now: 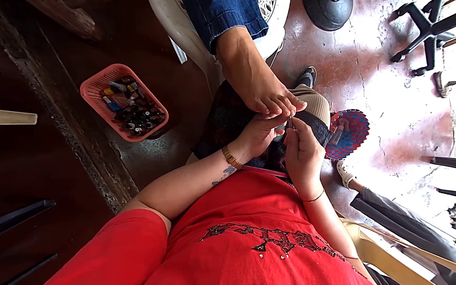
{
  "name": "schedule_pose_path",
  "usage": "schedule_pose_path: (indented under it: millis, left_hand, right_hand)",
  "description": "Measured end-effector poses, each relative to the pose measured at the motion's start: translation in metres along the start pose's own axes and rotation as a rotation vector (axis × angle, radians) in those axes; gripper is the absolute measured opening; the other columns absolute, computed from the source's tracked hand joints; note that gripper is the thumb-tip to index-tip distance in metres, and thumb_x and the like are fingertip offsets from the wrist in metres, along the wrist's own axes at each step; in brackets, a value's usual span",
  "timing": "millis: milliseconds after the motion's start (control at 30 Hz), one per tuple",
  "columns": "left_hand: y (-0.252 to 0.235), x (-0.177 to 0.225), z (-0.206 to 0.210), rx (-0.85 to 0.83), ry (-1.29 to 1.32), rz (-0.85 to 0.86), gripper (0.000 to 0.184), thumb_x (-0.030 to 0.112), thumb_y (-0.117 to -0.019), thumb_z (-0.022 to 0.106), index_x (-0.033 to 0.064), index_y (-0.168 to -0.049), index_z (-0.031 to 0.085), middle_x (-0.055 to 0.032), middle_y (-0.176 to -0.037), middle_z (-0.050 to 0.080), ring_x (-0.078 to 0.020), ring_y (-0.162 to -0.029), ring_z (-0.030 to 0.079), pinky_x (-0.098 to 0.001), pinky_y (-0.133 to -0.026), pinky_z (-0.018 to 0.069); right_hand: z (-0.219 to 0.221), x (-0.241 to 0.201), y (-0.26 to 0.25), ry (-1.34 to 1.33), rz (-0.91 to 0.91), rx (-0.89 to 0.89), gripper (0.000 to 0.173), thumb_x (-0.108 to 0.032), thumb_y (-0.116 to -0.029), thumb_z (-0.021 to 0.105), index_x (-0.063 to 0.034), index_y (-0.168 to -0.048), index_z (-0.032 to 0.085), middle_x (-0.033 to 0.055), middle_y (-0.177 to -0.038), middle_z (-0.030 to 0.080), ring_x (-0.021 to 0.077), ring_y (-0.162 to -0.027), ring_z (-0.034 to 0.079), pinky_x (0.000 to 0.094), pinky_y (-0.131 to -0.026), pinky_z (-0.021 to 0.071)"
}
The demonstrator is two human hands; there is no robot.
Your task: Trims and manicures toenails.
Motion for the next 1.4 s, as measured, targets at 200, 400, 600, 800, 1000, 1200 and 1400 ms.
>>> schedule_pose_path:
  millis: [200,400,600,800,1000,1200,1400]
  left_hand:
    - [-0.006,-0.001,-0.002,-0.002,0.080,-0.020,0.014,-0.001,-0.1015,0.053,0.0096,-0.102,0.063,-0.0022,-0.105,0.067,-0.0136,-0.101,0.063,-0.0350,-0.092,0.0527]
    - [0.006,0.003,0.003,0.003,-0.043,0.021,0.016,0.007,-0.1023,0.056,0.0174,-0.099,0.067,0.0064,-0.101,0.068,-0.0063,-0.096,0.064,-0.0285,-0.089,0.0534]
    - [-0.006,-0.002,-0.003,-0.011,0.059,-0.009,0.014,0.002,-0.1018,0.055,0.0132,-0.099,0.064,0.0011,-0.099,0.068,-0.0100,-0.095,0.064,-0.0305,-0.088,0.0532]
    - [-0.005,-0.002,-0.003,-0.024,0.064,0.009,0.016,0.000,-0.1017,0.053,0.0114,-0.098,0.064,-0.0003,-0.101,0.067,-0.0114,-0.097,0.062,-0.0318,-0.089,0.0520]
    - [-0.003,-0.001,-0.002,-0.013,0.040,-0.009,0.015,0.002,-0.1020,0.055,0.0135,-0.098,0.064,0.0020,-0.097,0.067,-0.0087,-0.092,0.063,-0.0287,-0.087,0.0526]
    - [-0.003,-0.001,-0.002,-0.004,0.038,-0.005,0.018,0.002,-0.1023,0.053,0.0148,-0.096,0.064,0.0029,-0.094,0.066,-0.0085,-0.090,0.062,-0.0293,-0.086,0.0526]
    - [-0.005,-0.002,-0.004,-0.030,0.057,0.001,0.014,0.002,-0.1020,0.054,0.0116,-0.102,0.064,-0.0006,-0.103,0.068,-0.0106,-0.096,0.064,-0.0302,-0.086,0.0532]
  right_hand:
    - [0.001,0.003,0.001,0.128,-0.106,-0.004,0.027,-0.007,-0.1044,0.055,0.0047,-0.127,0.065,0.0132,-0.088,0.072,0.0216,-0.074,0.069,0.0363,-0.068,0.0580]
    - [0.001,0.007,0.002,-0.384,0.131,-0.022,0.026,-0.009,-0.1067,0.051,0.0021,-0.128,0.062,0.0010,-0.076,0.064,0.0040,-0.051,0.054,0.0193,-0.044,0.0491]
    - [-0.001,0.001,-0.004,-0.309,0.198,-0.055,0.023,-0.011,-0.1064,0.052,-0.0012,-0.125,0.063,-0.0007,-0.072,0.062,0.0030,-0.049,0.052,0.0191,-0.043,0.0468]
    - [0.001,0.000,0.000,-0.016,-0.003,-0.028,0.027,-0.008,-0.1051,0.053,0.0026,-0.127,0.064,0.0048,-0.081,0.067,0.0084,-0.066,0.061,0.0238,-0.062,0.0542]
    - [-0.001,0.005,0.000,-0.381,0.167,-0.054,0.026,-0.009,-0.1070,0.050,0.0006,-0.127,0.062,0.0003,-0.075,0.065,0.0031,-0.051,0.055,0.0193,-0.044,0.0494]
    - [-0.002,-0.002,-0.005,-0.307,0.206,-0.070,0.024,-0.011,-0.1070,0.051,-0.0012,-0.125,0.064,-0.0012,-0.069,0.061,0.0028,-0.047,0.051,0.0190,-0.042,0.0454]
    - [0.000,-0.003,-0.001,0.025,0.003,-0.026,0.026,-0.009,-0.1059,0.052,0.0030,-0.125,0.064,0.0050,-0.079,0.065,0.0091,-0.064,0.061,0.0244,-0.059,0.0536]
Point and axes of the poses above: each hand's wrist, its own y-axis away from the middle knuckle, its own z-axis out of the palm, x = y × z, the point moved 1 cm from there along -y, towards the middle knuckle
